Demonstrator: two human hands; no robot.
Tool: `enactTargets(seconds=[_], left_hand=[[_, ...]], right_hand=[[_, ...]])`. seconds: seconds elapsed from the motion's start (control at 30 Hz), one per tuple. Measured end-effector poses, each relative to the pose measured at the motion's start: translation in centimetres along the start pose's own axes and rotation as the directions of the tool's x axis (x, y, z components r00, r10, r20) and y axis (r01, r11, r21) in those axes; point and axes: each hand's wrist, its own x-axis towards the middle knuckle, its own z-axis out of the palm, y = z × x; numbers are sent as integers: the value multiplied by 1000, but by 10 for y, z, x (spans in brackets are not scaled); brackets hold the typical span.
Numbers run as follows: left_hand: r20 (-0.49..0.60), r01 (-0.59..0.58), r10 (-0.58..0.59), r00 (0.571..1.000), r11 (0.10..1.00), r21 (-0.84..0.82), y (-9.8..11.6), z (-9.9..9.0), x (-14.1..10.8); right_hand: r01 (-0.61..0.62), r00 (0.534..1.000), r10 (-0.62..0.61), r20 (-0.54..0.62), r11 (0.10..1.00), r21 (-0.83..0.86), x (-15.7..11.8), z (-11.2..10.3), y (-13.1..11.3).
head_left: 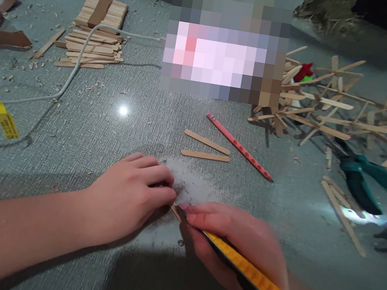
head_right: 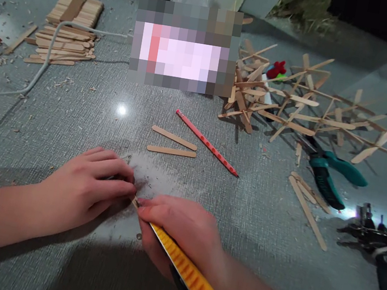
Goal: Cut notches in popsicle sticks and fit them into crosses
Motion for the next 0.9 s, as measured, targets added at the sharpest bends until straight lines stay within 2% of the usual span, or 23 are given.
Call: enactTargets(seconds=[0.2,0.37,0.6,0.9], left_hand=[[9,-12,12,1000,1000,13,-1,0,-2],[39,-8,8,999,1000,-4,0,2,-1],[174,36,-38,984,999,15,5,-1,3],[143,35,-30,989,999,-27,2,4,3]], right_hand=[[5,999,-3,37,999,-36,-3,0,0],[65,998,-64,19,997,-51,-5,2,3],[163,982,-149,111,979,-125,-13,-2,6],[149,978,-131,159,983,-105,-11,-9,7]])
